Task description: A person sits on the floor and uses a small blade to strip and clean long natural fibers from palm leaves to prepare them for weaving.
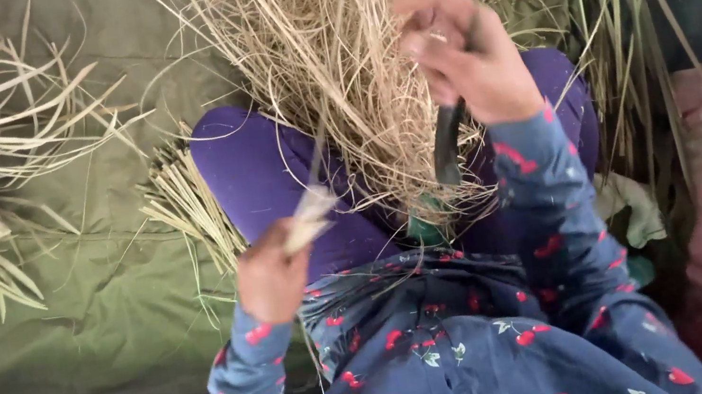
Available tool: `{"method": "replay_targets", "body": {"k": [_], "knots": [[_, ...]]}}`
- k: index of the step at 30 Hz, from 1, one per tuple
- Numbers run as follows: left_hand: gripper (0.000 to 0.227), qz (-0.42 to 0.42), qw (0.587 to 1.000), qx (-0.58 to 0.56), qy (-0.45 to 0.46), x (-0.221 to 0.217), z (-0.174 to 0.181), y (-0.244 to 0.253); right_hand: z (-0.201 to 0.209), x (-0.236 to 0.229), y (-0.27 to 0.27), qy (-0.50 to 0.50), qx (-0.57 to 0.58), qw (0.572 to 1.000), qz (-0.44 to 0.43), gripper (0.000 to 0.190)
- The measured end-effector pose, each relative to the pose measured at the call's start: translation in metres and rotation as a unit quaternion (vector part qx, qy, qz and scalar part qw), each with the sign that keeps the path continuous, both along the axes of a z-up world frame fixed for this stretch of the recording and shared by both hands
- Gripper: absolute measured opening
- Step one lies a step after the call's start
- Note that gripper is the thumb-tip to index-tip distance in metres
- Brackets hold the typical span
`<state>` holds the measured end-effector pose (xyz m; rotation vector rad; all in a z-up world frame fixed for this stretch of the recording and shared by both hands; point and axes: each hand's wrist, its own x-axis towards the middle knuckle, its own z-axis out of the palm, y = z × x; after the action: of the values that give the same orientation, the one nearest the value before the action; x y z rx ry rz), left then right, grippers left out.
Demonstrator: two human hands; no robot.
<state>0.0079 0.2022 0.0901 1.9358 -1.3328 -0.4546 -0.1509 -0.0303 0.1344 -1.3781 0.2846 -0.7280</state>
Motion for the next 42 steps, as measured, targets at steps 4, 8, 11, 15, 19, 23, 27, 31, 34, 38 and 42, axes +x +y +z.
{"method": "replay_targets", "body": {"k": [4,8,11,15,19,23,27,31,34,38,42], "knots": [[0.007,0.077,0.996,-0.045,0.004,-0.009,0.028,-0.005,0.001,0.020,0.003,0.174,-0.121,0.975,-0.071,0.005],[0.025,-0.039,0.994,-0.066,-0.082,-0.020,0.011,-0.017,0.004,0.034,0.015,0.050,0.064,0.995,0.065,0.037],[0.027,-0.060,0.985,-0.071,-0.148,-0.026,0.005,-0.022,0.014,0.025,0.002,-0.050,0.102,0.992,0.054,0.025],[0.016,0.005,0.963,-0.127,-0.238,0.048,-0.151,-0.005,0.051,-0.004,-0.010,-0.018,0.054,0.974,-0.220,0.016],[0.013,0.273,0.878,-0.022,-0.392,0.100,-0.043,-0.007,0.038,-0.065,-0.044,-0.103,0.125,0.942,-0.295,0.023],[0.016,0.296,0.804,-0.029,-0.515,0.146,-0.017,-0.023,0.047,-0.095,-0.020,-0.035,0.052,0.950,-0.306,0.004],[0.044,0.147,0.904,-0.395,-0.073,0.144,-0.007,-0.063,0.044,-0.084,0.020,-0.094,-0.090,0.877,-0.462,0.003],[0.027,0.032,0.602,-0.251,0.758,0.068,-0.039,-0.092,0.022,-0.061,0.031,-0.017,-0.361,0.777,-0.516,0.029],[0.060,-0.446,0.336,0.021,0.829,-0.006,-0.039,-0.124,-0.005,-0.045,0.027,0.046,-0.504,0.749,-0.427,0.012],[0.039,-0.226,0.616,0.078,0.750,-0.067,-0.001,-0.119,-0.025,-0.031,0.033,0.234,-0.555,0.720,-0.345,0.039],[0.035,-0.192,0.621,0.036,0.759,-0.081,0.002,-0.114,-0.047,-0.028,0.025,0.273,-0.640,0.645,-0.314,0.026]]}}
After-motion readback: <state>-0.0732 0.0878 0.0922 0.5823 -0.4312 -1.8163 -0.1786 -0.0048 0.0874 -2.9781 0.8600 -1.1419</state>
